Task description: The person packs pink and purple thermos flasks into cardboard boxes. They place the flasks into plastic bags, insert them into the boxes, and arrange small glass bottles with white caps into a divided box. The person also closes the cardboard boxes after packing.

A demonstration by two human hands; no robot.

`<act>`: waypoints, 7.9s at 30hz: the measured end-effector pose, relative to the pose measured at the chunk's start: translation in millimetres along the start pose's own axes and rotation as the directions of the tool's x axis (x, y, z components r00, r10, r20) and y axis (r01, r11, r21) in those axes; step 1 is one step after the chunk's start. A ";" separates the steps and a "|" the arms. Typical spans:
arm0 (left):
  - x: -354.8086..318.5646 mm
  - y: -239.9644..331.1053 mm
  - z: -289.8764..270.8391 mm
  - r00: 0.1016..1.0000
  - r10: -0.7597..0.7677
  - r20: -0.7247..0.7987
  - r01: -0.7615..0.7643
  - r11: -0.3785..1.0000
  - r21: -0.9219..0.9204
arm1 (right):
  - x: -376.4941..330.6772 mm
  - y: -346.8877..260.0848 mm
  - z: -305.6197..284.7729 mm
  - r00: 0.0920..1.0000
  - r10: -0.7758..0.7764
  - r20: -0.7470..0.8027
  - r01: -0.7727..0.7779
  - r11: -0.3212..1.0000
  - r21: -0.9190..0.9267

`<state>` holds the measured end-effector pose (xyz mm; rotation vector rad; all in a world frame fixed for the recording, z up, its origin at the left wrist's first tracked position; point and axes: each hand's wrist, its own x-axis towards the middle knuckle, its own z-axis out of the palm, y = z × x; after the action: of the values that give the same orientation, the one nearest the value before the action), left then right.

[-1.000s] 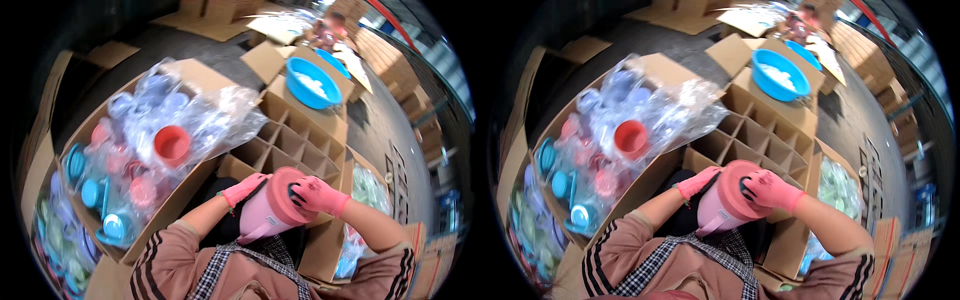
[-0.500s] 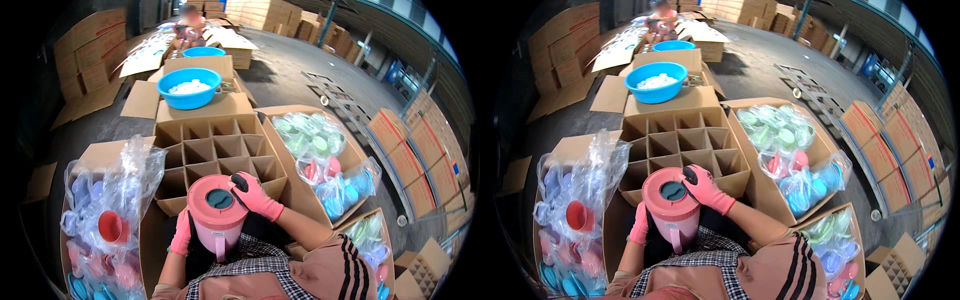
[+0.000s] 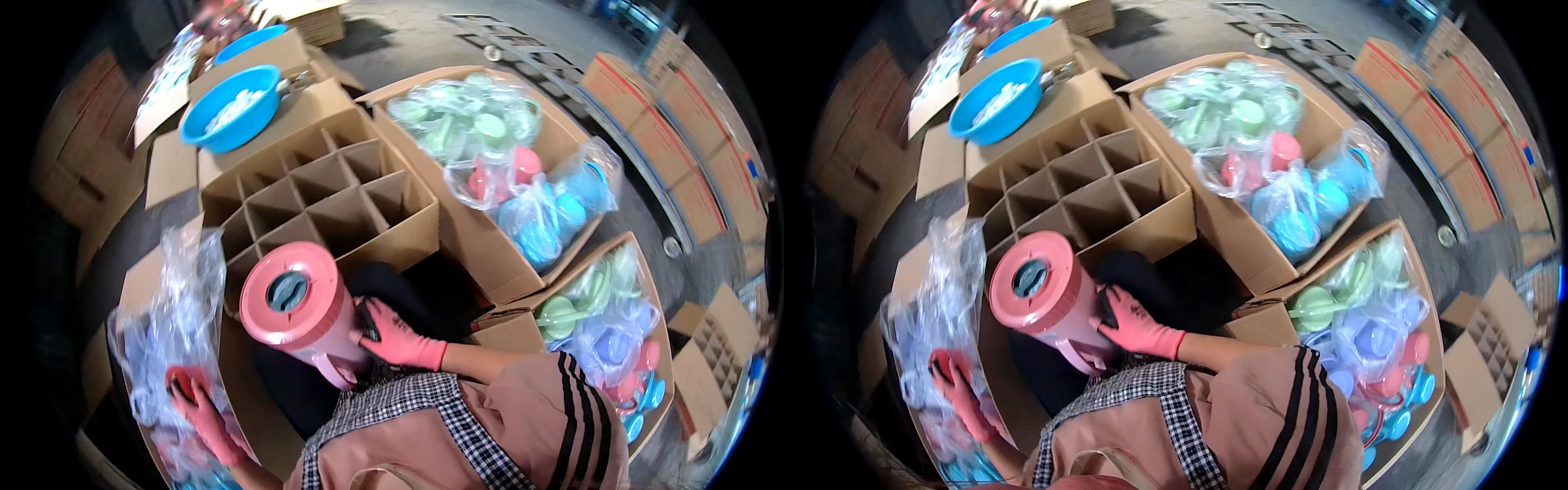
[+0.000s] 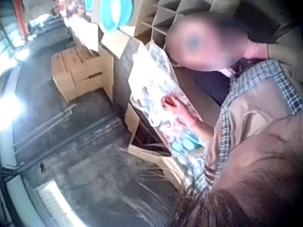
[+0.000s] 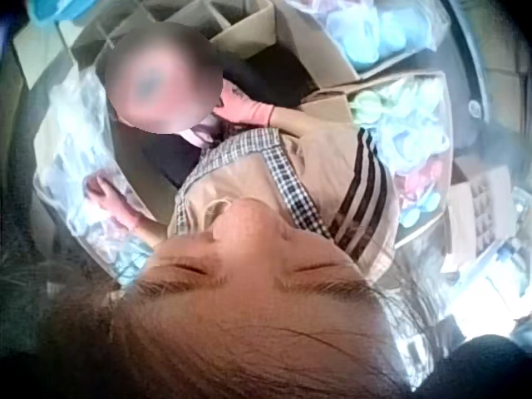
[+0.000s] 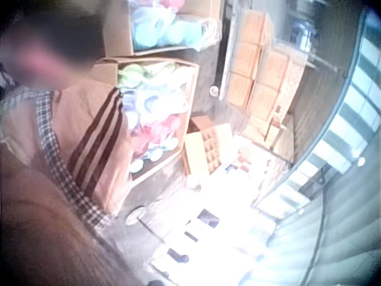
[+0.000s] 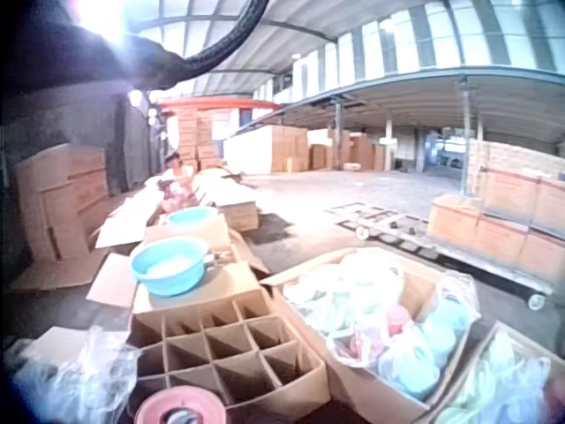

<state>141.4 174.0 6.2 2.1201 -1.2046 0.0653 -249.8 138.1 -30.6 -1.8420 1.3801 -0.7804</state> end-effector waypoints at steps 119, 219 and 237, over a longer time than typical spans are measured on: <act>-66.7 37.1 0.1 0.943 0.271 0.192 -0.271 0.962 -0.028 | 60.3 -88.2 19.6 0.881 0.041 0.472 -0.412 0.558 0.720; -92.9 89.5 69.2 0.666 0.466 0.583 0.418 0.414 -0.808 | 38.8 -31.9 -116.2 0.900 -0.434 0.033 0.401 0.797 -0.452; -71.7 89.0 46.8 0.555 0.764 0.328 -0.352 0.573 -0.740 | 45.2 -36.4 -125.1 0.839 -0.541 0.059 0.512 0.748 -0.421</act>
<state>18.7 170.0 -7.4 1.0616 -1.9910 -0.7056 -318.5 79.5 73.7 -2.6448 1.1244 -0.8678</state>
